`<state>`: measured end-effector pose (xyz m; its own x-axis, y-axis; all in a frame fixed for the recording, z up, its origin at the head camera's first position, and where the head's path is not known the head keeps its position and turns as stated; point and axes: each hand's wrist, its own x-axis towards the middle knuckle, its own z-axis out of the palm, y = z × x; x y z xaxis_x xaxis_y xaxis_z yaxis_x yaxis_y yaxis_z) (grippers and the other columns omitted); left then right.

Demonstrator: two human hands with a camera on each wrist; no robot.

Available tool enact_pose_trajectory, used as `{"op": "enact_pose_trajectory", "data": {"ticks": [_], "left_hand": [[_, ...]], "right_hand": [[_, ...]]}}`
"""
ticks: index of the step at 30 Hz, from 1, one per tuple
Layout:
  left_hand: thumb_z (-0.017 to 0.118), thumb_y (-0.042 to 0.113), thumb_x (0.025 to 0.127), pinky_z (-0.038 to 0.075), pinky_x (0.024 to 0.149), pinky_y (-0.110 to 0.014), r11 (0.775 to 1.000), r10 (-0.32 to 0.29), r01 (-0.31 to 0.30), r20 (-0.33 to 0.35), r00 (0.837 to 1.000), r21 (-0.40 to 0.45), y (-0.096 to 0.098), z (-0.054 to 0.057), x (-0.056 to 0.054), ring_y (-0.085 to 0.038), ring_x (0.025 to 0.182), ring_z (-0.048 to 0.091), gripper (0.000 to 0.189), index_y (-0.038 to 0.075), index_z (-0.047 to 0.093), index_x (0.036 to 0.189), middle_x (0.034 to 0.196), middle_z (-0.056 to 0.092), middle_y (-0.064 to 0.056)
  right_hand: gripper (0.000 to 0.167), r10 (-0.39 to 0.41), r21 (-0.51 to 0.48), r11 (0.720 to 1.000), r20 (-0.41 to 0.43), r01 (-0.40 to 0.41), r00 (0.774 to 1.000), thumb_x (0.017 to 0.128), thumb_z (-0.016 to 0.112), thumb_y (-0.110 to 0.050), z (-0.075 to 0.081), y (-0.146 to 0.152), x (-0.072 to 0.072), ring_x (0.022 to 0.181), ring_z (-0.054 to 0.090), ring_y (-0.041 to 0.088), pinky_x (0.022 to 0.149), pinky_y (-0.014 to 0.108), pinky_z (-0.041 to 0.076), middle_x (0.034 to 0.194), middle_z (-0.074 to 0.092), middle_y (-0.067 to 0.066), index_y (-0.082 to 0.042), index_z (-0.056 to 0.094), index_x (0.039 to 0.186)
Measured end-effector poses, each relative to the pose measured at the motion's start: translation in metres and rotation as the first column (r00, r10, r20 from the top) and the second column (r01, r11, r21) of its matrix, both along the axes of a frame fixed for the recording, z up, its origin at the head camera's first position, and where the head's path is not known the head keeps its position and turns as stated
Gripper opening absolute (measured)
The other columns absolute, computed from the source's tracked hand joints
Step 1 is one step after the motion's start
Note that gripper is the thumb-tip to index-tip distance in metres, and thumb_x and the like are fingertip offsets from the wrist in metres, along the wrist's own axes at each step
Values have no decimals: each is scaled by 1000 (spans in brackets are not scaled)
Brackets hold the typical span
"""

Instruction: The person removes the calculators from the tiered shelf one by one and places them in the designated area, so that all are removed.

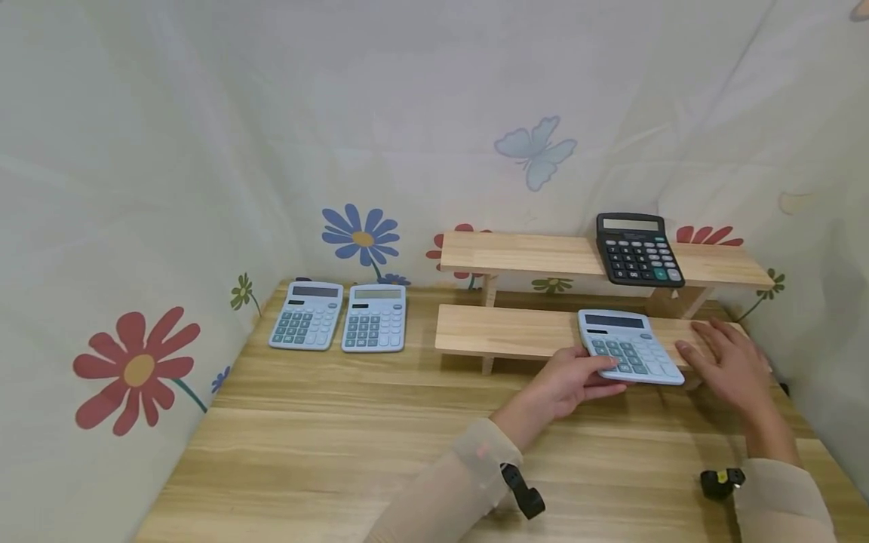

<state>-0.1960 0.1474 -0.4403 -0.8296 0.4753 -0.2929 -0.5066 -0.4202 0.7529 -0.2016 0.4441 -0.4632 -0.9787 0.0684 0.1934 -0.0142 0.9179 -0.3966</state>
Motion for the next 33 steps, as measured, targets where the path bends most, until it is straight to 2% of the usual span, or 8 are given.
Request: {"op": "enact_pose_trajectory", "data": {"ticks": [5, 11, 16, 20, 24, 26, 29, 33], "left_hand": [[70, 4, 101, 66, 85, -40, 1000, -28, 28, 11, 1000, -6, -1, 1, 1, -37, 104, 76, 20, 1, 66, 121, 105, 77, -19], [70, 15, 104, 66, 83, -37, 1000, -12, 12, 2, 1000, -6, 1, 1, 3, -38, 105, 76, 22, 5, 67, 124, 106, 78, -19], [73, 20, 103, 66, 81, -37, 999, -3, 2, -17, 1000, -48, 1, -1, 5, -34, 101, 78, 21, 8, 71, 120, 104, 79, -15], [75, 18, 101, 67, 79, -37, 997, 22, -24, -27, 999, -67, 1, -1, 7, -32, 96, 78, 19, 8, 72, 117, 101, 79, -14], [77, 13, 99, 66, 79, -37, 998, 38, -41, -56, 998, -52, -8, 7, 6, -30, 95, 78, 20, 4, 69, 115, 101, 78, -14], [76, 11, 99, 66, 83, -39, 999, 20, -23, -86, 996, -43, -17, 15, 6, -29, 95, 78, 20, 4, 69, 116, 103, 78, -14], [75, 10, 100, 63, 91, -44, 998, -49, 45, -117, 992, -44, -34, 26, 3, -27, 98, 77, 18, 5, 70, 117, 106, 78, -13], [74, 9, 101, 60, 98, -48, 988, -133, 120, -147, 980, -92, -62, 38, 1, -25, 100, 77, 19, 6, 70, 119, 109, 78, -13]], "right_hand": [[76, -4, 1, 1000, -2, 4, 1000, 108, 49, -55, 1, -1, 1, 148, 17, 63, 116, 85, 3, 162, 24, 40, 3, 41, 157], [76, 1, 2, 1000, -1, -1, 1000, 108, 49, -55, 1, 0, 3, 148, 17, 64, 116, 85, 3, 163, 24, 40, 3, 40, 157], [76, -4, 8, 1000, 6, 3, 1000, 108, 48, -55, 1, 2, 6, 148, 16, 64, 116, 85, 3, 163, 23, 40, 4, 40, 157], [77, -9, 7, 1000, 15, 9, 1000, 108, 48, -55, 1, 3, 7, 148, 15, 64, 116, 85, 2, 163, 22, 40, 4, 39, 157], [78, -8, 10, 1000, 20, 8, 1000, 108, 47, -57, -1, 2, 5, 149, 15, 63, 116, 84, 3, 163, 22, 40, 4, 39, 157], [79, -8, 12, 1000, 23, 8, 1000, 108, 46, -57, -2, 1, 3, 149, 14, 63, 116, 85, 3, 163, 22, 40, 4, 38, 158], [80, -9, 14, 1000, 20, 8, 1000, 108, 46, -58, -1, 0, 1, 149, 14, 63, 116, 85, 3, 164, 21, 40, 4, 37, 158], [80, -1, 8, 1000, 20, 1, 1000, 109, 45, -58, 0, -2, -1, 150, 13, 63, 116, 85, 2, 164, 21, 39, 5, 37, 158]]}}
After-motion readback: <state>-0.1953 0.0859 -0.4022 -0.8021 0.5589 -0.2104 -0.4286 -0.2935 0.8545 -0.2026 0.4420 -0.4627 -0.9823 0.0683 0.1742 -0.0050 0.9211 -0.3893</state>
